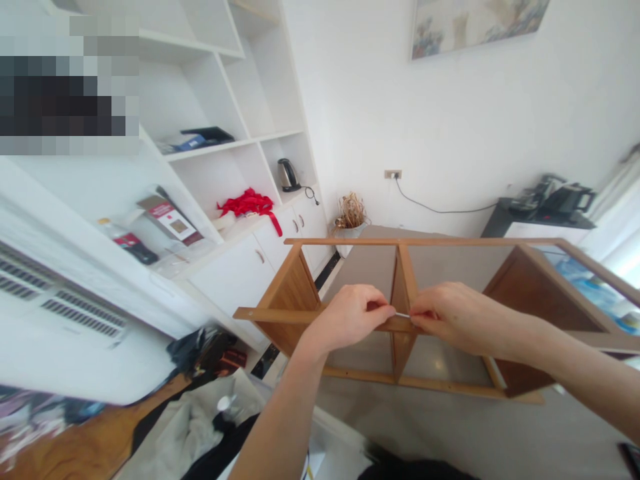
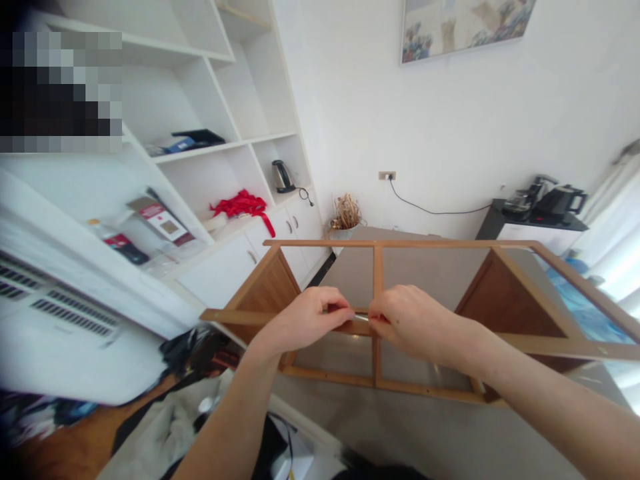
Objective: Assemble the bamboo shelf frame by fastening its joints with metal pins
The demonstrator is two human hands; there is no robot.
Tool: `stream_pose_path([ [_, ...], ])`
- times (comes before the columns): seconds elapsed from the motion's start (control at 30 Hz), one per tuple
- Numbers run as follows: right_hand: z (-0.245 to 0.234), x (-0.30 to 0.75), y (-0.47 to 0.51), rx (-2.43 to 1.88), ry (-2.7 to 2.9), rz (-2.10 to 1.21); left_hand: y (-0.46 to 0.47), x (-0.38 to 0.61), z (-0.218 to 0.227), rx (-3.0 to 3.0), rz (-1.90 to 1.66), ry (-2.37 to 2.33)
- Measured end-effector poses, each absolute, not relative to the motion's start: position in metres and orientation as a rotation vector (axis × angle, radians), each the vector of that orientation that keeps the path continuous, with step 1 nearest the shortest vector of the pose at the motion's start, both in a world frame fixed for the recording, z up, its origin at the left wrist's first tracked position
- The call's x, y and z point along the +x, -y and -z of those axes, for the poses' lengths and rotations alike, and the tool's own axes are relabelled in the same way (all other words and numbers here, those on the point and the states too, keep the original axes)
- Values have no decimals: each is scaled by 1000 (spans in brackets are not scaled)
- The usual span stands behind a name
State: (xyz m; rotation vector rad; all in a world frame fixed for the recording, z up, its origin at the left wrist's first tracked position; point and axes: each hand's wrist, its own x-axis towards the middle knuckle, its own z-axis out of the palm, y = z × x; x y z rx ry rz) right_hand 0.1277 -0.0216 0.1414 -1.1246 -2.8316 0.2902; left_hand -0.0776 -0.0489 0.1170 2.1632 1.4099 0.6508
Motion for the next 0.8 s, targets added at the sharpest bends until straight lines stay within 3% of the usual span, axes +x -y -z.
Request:
stream_pose_path([
  [0.27,-140,129,23,-1086,2824,-372,43,-77,-119,2111,-566,-1355],
  [0.8,-123,140,27,-981,2628,-508,60,-69,-124,2263,-720,-1338],
])
